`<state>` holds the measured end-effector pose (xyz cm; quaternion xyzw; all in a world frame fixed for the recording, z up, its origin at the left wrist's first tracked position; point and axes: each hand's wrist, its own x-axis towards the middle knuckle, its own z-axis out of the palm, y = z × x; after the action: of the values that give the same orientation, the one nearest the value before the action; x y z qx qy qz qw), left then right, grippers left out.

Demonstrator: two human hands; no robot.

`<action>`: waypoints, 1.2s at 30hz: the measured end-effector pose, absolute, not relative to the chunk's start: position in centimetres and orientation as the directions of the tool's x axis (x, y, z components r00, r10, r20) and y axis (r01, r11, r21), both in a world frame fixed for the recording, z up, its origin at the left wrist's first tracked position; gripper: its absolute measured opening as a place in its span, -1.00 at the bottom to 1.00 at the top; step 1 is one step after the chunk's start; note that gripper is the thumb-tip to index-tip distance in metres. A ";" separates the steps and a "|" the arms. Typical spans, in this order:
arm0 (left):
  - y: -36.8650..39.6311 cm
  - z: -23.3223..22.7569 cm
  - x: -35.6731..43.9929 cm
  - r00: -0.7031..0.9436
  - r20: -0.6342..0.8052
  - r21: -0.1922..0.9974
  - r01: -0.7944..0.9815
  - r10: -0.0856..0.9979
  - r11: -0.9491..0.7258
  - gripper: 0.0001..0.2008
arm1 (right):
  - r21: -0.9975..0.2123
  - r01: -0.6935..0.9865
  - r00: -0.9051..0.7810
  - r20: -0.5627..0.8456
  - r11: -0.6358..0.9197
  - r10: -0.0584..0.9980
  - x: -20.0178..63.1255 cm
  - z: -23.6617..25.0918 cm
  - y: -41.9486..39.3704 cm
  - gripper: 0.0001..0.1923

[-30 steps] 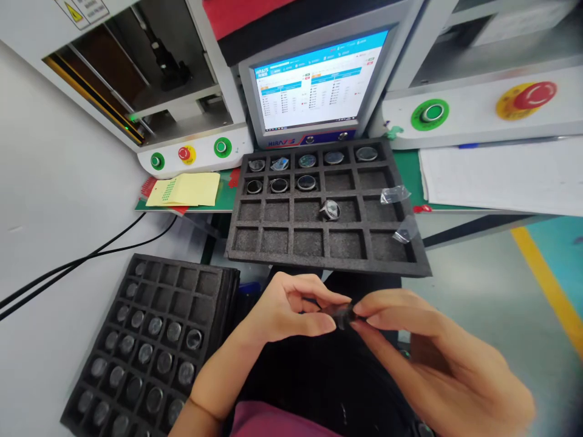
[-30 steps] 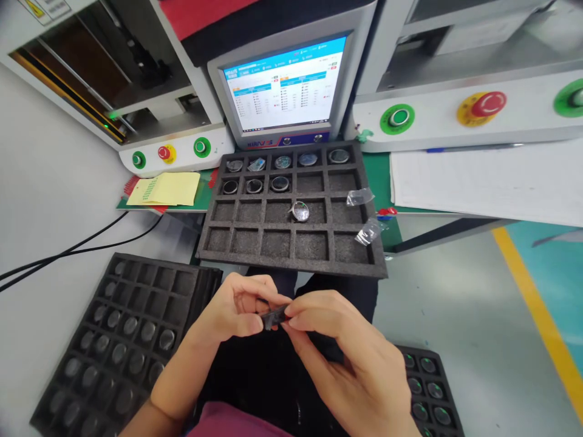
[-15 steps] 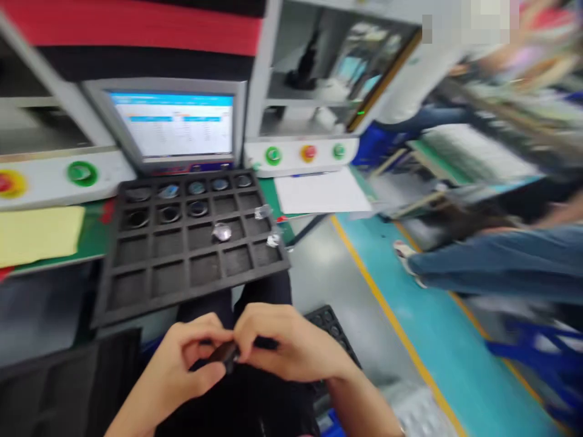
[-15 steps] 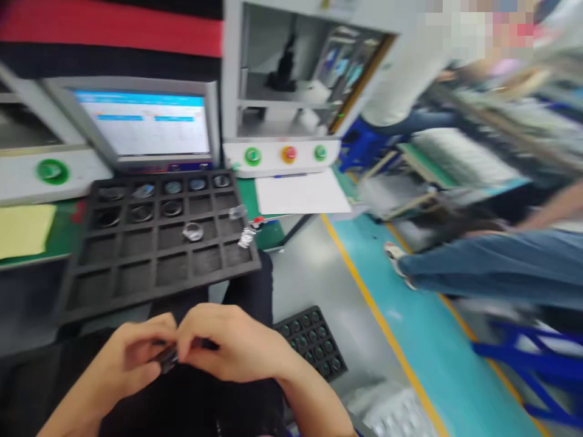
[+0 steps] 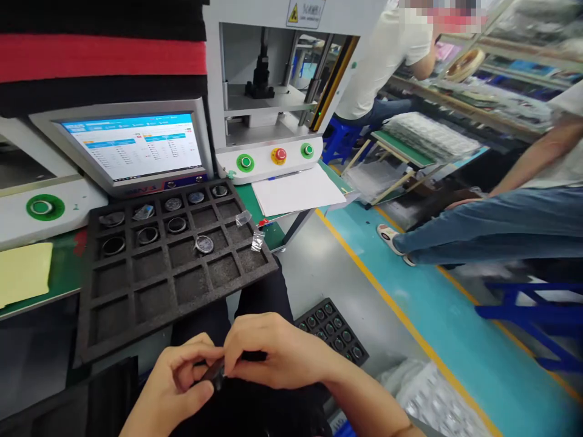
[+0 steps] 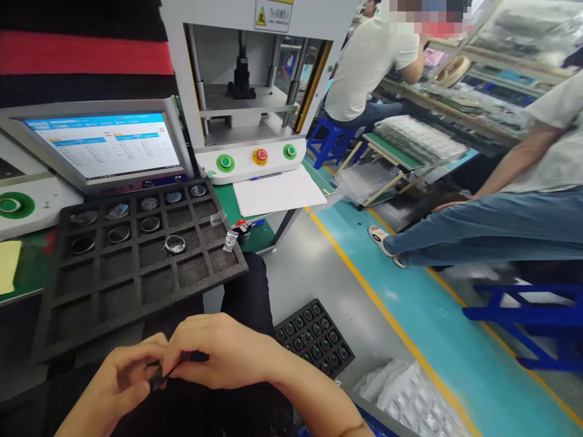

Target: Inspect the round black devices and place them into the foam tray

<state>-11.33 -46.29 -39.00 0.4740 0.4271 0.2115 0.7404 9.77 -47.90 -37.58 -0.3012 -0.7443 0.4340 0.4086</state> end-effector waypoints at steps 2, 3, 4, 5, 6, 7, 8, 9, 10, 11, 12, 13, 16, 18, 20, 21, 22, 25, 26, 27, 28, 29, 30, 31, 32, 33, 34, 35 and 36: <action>-46.4 -39.5 -11.4 0.602 -0.400 0.887 0.065 0.691 0.457 -0.56 | -0.907 0.083 -0.504 0.318 0.412 0.803 9.8 -37.5 -48.1 -0.89; -46.6 -39.7 -11.5 0.629 -0.384 0.887 0.049 0.676 0.458 -0.56 | -0.913 0.074 -0.510 0.310 0.400 0.802 9.8 -37.5 -48.3 -0.88; -46.7 -39.9 -11.5 0.645 -0.370 0.886 0.028 0.669 0.463 -0.56 | -0.918 0.066 -0.508 0.307 0.392 0.804 9.7 -37.4 -48.4 -0.87; -46.8 -39.9 -11.5 0.650 -0.362 0.882 0.006 0.668 0.472 -0.56 | -0.920 0.060 -0.501 0.307 0.386 0.809 9.6 -37.4 -48.6 -0.86; -46.9 -39.9 -11.5 0.644 -0.363 0.874 -0.014 0.673 0.485 -0.56 | -0.923 0.058 -0.487 0.306 0.380 0.818 9.5 -37.5 -48.8 -0.85; -46.9 -39.8 -11.4 0.630 -0.368 0.867 -0.033 0.683 0.498 -0.57 | -0.927 0.059 -0.464 0.304 0.371 0.832 9.3 -37.5 -49.0 -0.84; -46.9 -39.7 -11.4 0.617 -0.372 0.861 -0.049 0.693 0.506 -0.58 | -0.931 0.061 -0.430 0.302 0.361 0.851 9.1 -37.6 -49.1 -0.86; -46.9 -39.5 -11.4 0.601 -0.370 0.860 -0.067 0.708 0.506 -0.58 | -0.934 0.058 -0.389 0.303 0.352 0.870 8.9 -37.7 -49.3 -0.87; -46.9 -39.3 -11.3 0.590 -0.368 0.860 -0.079 0.719 0.504 -0.57 | -0.936 0.054 -0.345 0.311 0.349 0.886 8.7 -37.8 -49.4 -0.89; -46.9 -39.1 -11.3 0.583 -0.366 0.859 -0.087 0.726 0.504 -0.57 | -0.934 0.049 -0.304 0.323 0.353 0.897 8.5 -37.9 -49.5 -0.88; -46.8 -39.0 -11.3 0.574 -0.363 0.859 -0.100 0.735 0.502 -0.56 | -0.931 0.046 -0.270 0.338 0.363 0.902 8.4 -38.0 -49.5 -0.86; -46.8 -38.9 -11.3 0.569 -0.360 0.856 -0.114 0.739 0.504 -0.55 | -0.925 0.046 -0.253 0.354 0.377 0.900 8.3 -38.0 -49.5 -0.84; -46.9 -38.8 -11.4 0.579 -0.368 0.838 -0.133 0.728 0.529 -0.54 | -0.908 0.073 -0.258 0.382 0.412 0.887 8.3 -37.9 -49.4 -0.82; -47.1 -38.9 -11.3 0.576 -0.390 0.828 -0.122 0.718 0.547 -0.53 | -0.899 0.102 -0.268 0.388 0.426 0.882 8.6 -37.7 -49.3 -0.85; -47.2 -39.0 -11.2 0.563 -0.420 0.815 -0.111 0.712 0.568 -0.51 | -0.888 0.134 -0.268 0.394 0.439 0.879 8.8 -37.6 -49.2 -0.86; -47.2 -39.1 -11.1 0.558 -0.431 0.809 -0.109 0.709 0.578 -0.50 | -0.882 0.152 -0.267 0.397 0.445 0.878 8.9 -37.6 -49.2 -0.85; -47.3 -39.2 -11.0 0.555 -0.441 0.803 -0.108 0.706 0.587 -0.48 | -0.873 0.175 -0.265 0.404 0.456 0.875 8.9 -37.7 -49.2 -0.85; -47.4 -39.4 -10.6 0.523 -0.462 0.788 -0.128 0.716 0.602 -0.48 | -0.812 0.258 -0.260 0.462 0.523 0.848 8.9 -37.8 -49.1 -0.84; -47.4 -39.5 -10.4 0.509 -0.469 0.781 -0.143 0.721 0.608 -0.48 | -0.779 0.287 -0.263 0.496 0.558 0.828 8.8 -37.9 -49.1 -0.83; -47.5 -39.5 -10.3 0.500 -0.477 0.768 -0.162 0.723 0.619 -0.47 | -0.740 0.310 -0.269 0.533 0.596 0.802 8.7 -37.9 -49.1 -0.82; -47.5 -39.4 -10.2 0.499 -0.487 0.751 -0.179 0.716 0.636 -0.46 | -0.699 0.329 -0.278 0.571 0.635 0.773 8.7 -37.9 -49.2 -0.80; -47.6 -39.4 -10.1 0.506 -0.500 0.729 -0.191 0.703 0.657 -0.43 | -0.658 0.348 -0.285 0.605 0.668 0.744 8.6 -37.9 -49.2 -0.79; -47.6 -39.3 -10.0 0.517 -0.515 0.706 -0.196 0.684 0.680 -0.41 | -0.620 0.368 -0.294 0.630 0.693 0.719 8.6 -37.8 -49.4 -0.78; -47.6 -39.2 -9.9 0.527 -0.531 0.685 -0.194 0.664 0.702 -0.40 | -0.585 0.383 -0.311 0.647 0.715 0.696 8.7 -37.7 -49.6 -0.77; -47.7 -39.0 -9.8 0.536 -0.543 0.668 -0.190 0.646 0.719 -0.40 | -0.558 0.394 -0.332 0.654 0.730 0.680 8.8 -37.5 -49.9 -0.77; -47.7 -39.0 -9.7 0.546 -0.548 0.659 -0.186 0.634 0.729 -0.42 | -0.540 0.400 -0.359 0.651 0.740 0.669 9.0 -37.4 -50.3 -0.77; -47.7 -38.9 -9.7 0.558 -0.543 0.656 -0.185 0.628 0.732 -0.44 | -0.529 0.405 -0.392 0.637 0.746 0.664 9.2 -37.2 -50.6 -0.77; -47.8 -38.9 -9.7 0.571 -0.531 0.658 -0.187 0.626 0.729 -0.46 | -0.524 0.406 -0.422 0.619 0.749 0.662 9.5 -37.0 -51.0 -0.77; -47.9 -38.9 -9.6 0.589 -0.516 0.661 -0.188 0.622 0.726 -0.48 | -0.524 0.406 -0.445 0.602 0.749 0.663 9.9 -36.9 -51.3 -0.76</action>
<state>-9.64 -47.87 -38.88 0.2818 0.3848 0.2397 0.8456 9.89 -51.33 -36.94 -0.3195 -0.8360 0.1534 0.4189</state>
